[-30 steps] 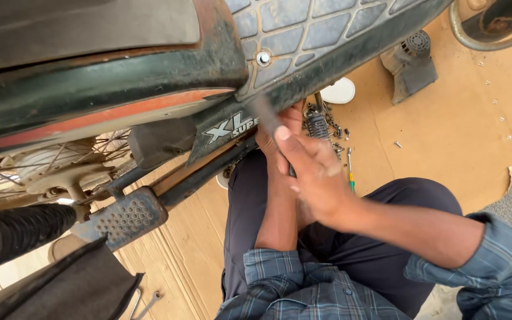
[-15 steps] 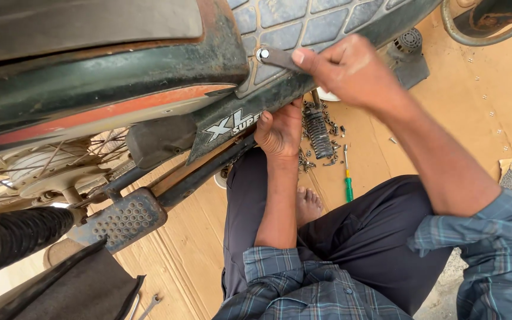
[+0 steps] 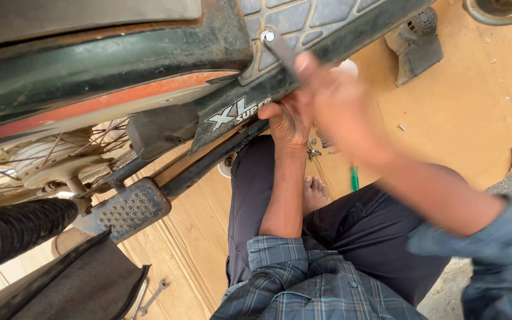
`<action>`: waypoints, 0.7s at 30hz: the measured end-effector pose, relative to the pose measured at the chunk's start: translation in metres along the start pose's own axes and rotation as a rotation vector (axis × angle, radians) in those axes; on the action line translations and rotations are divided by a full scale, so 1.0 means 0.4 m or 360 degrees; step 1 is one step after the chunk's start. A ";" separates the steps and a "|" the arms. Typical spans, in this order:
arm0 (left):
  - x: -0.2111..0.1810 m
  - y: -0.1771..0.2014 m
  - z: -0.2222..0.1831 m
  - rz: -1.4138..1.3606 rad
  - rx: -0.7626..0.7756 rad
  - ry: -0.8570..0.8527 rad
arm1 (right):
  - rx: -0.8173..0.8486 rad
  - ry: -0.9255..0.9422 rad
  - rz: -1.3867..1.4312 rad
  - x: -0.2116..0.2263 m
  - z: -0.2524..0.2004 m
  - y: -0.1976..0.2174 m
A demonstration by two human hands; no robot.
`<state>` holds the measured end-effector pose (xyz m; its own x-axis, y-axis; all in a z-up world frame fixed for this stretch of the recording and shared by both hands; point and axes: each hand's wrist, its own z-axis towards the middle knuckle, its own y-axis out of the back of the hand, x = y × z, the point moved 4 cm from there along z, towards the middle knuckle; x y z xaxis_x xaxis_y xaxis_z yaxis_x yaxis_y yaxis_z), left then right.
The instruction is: The person sits on the floor beside a motorcycle and uses a spanner to loosen and tighten a bolt on the side panel near the footrest, steadying the fastener with the other hand. They reposition the spanner repeatedly on the bolt and continue turning it until the end of the clip.
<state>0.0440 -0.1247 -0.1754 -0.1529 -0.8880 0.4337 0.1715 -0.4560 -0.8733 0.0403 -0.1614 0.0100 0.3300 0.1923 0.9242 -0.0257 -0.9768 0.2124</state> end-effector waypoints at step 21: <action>-0.017 -0.014 -0.027 0.0641 -0.0237 -0.0468 | 0.0248 0.0501 -0.0538 -0.008 -0.039 0.081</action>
<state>0.0335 -0.1156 -0.1756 0.1804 -0.9802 0.0819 0.0167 -0.0802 -0.9966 0.0236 -0.1921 0.0187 -0.0065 0.4969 0.8678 0.1833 -0.8525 0.4895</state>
